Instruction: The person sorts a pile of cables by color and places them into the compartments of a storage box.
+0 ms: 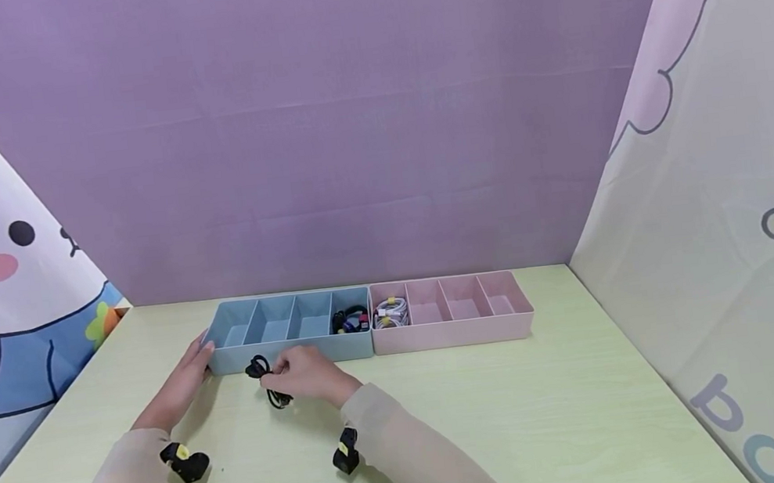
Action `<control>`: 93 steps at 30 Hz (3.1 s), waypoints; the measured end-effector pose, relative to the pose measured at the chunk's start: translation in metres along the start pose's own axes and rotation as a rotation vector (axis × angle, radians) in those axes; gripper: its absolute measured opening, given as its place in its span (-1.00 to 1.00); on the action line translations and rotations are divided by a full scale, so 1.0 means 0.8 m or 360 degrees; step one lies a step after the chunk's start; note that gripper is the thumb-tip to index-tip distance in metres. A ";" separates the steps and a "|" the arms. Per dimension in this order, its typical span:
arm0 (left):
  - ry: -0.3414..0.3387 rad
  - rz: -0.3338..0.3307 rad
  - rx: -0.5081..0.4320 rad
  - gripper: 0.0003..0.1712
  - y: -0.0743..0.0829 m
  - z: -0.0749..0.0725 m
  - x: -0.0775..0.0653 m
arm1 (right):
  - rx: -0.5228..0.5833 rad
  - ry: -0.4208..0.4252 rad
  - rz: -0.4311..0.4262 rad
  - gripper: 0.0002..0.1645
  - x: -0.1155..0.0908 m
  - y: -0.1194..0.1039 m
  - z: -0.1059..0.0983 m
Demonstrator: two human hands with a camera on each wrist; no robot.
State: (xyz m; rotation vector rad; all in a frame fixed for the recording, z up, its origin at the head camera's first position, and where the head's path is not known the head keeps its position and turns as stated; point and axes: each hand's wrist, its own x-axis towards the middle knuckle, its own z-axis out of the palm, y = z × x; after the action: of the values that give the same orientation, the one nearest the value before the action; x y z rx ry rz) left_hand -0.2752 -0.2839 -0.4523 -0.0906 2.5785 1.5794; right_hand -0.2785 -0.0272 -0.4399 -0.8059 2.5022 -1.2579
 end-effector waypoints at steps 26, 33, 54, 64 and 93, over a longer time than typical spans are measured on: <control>-0.0007 -0.0053 0.0037 -0.16 0.005 0.000 -0.001 | 0.0127 0.0051 -0.0130 -0.78 -0.014 -0.002 -0.025; -0.0010 -0.0059 0.0042 -0.15 0.005 0.001 -0.002 | 0.0091 0.0098 -0.0138 -0.78 -0.014 0.001 -0.030; -0.0010 -0.0063 0.0046 -0.17 -0.001 0.000 0.001 | 0.0072 0.0200 -0.0129 -0.82 -0.016 0.011 -0.052; -0.0018 -0.0071 0.0051 -0.16 -0.001 -0.001 0.001 | 0.0052 0.0243 -0.0101 -0.81 -0.021 0.015 -0.068; -0.0026 -0.0059 0.0043 -0.14 0.001 -0.003 0.004 | 0.0002 0.0355 -0.0064 -0.78 -0.027 0.031 -0.104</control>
State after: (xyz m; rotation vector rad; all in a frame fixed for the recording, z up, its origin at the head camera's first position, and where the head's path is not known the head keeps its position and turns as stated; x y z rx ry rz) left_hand -0.2787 -0.2856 -0.4506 -0.1222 2.5699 1.5257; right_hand -0.3056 0.0522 -0.4099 -0.7568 2.6684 -1.4347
